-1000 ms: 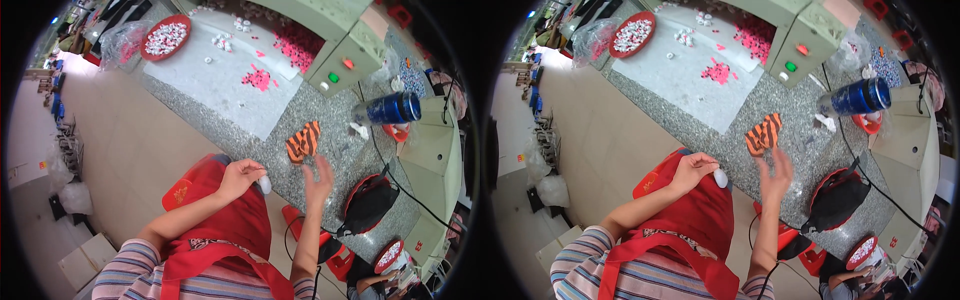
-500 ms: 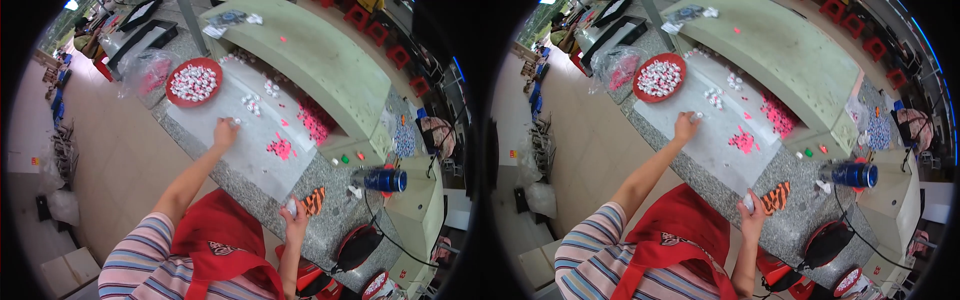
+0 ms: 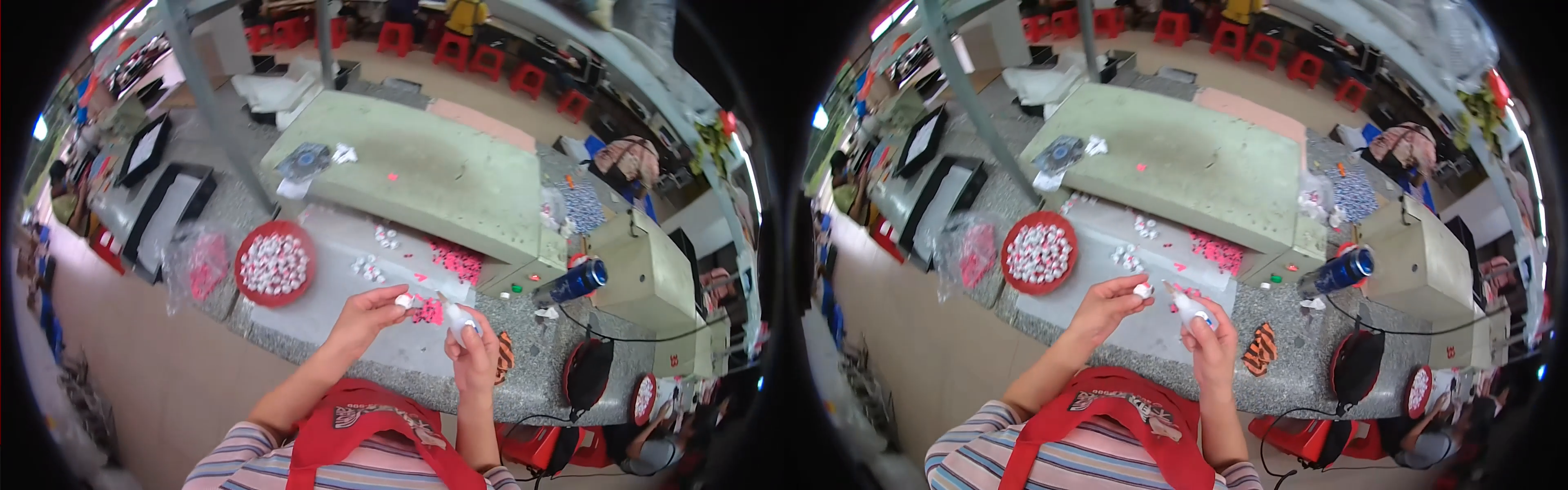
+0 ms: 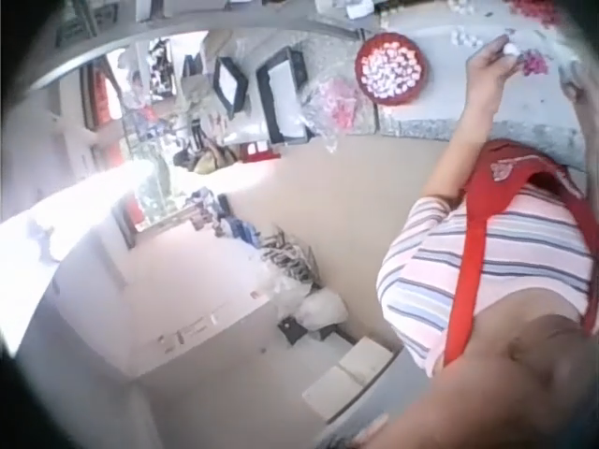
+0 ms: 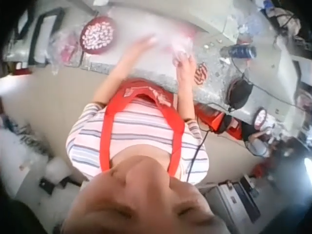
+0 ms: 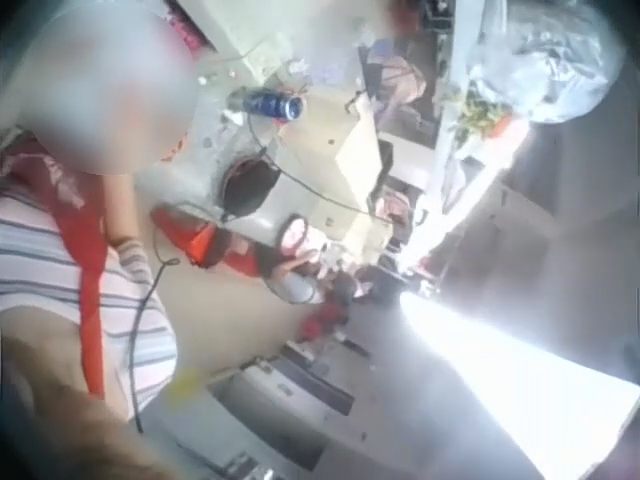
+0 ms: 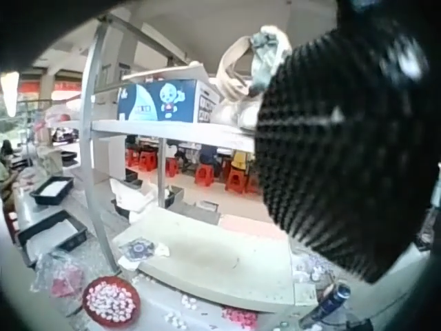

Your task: Assembling small craft components by gluing pink plastic flowers onto white plastic bases at a workbench.

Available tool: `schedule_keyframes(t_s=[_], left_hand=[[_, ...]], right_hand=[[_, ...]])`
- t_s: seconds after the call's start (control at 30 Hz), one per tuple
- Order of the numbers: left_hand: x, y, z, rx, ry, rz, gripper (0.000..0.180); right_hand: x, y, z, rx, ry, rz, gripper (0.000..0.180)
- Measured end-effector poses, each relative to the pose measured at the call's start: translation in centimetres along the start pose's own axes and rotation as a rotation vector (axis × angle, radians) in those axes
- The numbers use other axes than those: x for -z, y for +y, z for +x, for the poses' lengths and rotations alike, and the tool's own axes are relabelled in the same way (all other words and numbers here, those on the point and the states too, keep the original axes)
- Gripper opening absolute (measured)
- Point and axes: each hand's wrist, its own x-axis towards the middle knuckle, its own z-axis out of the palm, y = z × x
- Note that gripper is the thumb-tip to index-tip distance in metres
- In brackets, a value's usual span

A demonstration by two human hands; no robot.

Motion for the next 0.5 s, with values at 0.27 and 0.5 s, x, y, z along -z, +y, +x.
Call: schedule_keyframes(t_s=[0.27,0.5], left_hand=[[-4.7,5.9,0.1,-0.320,-0.178,0.022,0.036],[-7.2,6.1,0.0,-0.596,-0.186,0.119,0.035]], right_hand=[[-3.3,-5.1,-0.8,0.307,0.185,-0.054,0.033],[-3.3,-5.9,-3.2,0.987,0.252,-0.866,0.032]])
